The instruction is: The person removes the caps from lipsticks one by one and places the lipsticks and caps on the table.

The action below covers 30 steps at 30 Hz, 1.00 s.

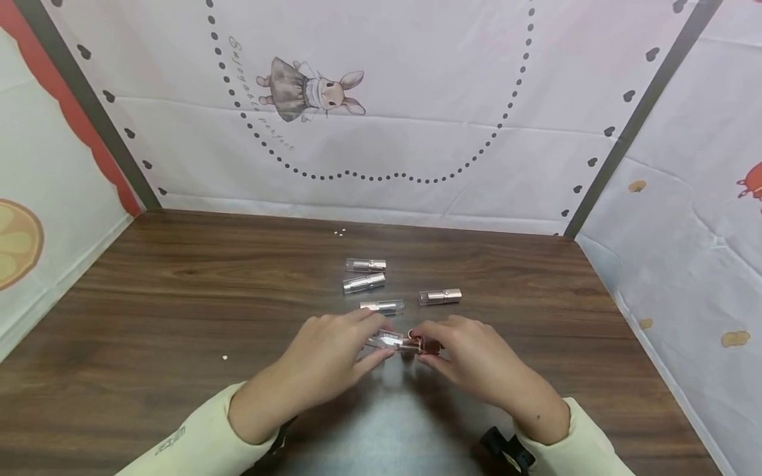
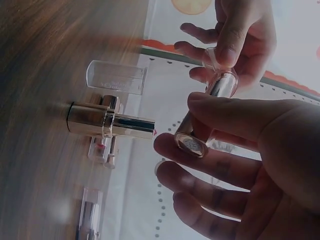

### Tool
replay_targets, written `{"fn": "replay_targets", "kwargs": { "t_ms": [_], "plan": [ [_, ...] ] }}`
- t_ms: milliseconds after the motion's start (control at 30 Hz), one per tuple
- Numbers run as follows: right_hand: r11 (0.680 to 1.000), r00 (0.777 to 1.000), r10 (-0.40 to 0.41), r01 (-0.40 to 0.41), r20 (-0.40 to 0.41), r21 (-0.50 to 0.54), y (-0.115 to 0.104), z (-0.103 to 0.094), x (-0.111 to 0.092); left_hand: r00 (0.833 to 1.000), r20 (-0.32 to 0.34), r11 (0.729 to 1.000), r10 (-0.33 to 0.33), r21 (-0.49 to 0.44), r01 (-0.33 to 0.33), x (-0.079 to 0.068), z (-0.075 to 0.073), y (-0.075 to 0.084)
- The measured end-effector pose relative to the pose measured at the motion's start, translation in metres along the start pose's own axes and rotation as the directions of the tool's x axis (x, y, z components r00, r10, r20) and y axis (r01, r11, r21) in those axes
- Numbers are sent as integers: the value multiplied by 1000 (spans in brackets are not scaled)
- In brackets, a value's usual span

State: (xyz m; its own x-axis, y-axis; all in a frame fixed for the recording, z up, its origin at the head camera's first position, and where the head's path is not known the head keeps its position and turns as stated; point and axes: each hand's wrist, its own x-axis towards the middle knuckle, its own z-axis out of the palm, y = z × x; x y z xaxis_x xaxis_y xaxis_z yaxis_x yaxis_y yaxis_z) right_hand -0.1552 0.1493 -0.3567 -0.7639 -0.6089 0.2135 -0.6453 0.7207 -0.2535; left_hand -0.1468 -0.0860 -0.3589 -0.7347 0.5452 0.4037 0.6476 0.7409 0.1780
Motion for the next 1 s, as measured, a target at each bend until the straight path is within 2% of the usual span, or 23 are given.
{"fn": "replay_targets", "kwargs": {
  "t_ms": [200,500,767,1000],
  "plan": [
    [1000,1000,17,-17,17,20,2,-1,0,1000,-1,1000,-3,-13,3,1,0,0],
    [1000,1000,9,-8,30,-20,2,1,-1,1000,12,1000,-15,-6,15,0,2,0],
    [1000,997,22,-24,70,20,0,3,0,1000,13,1000,-10,15,10,0,6,-1],
    [999,992,25,-29,121,31,1,7,2,996,77,999,-36,21,34,0,8,0]
  ]
}}
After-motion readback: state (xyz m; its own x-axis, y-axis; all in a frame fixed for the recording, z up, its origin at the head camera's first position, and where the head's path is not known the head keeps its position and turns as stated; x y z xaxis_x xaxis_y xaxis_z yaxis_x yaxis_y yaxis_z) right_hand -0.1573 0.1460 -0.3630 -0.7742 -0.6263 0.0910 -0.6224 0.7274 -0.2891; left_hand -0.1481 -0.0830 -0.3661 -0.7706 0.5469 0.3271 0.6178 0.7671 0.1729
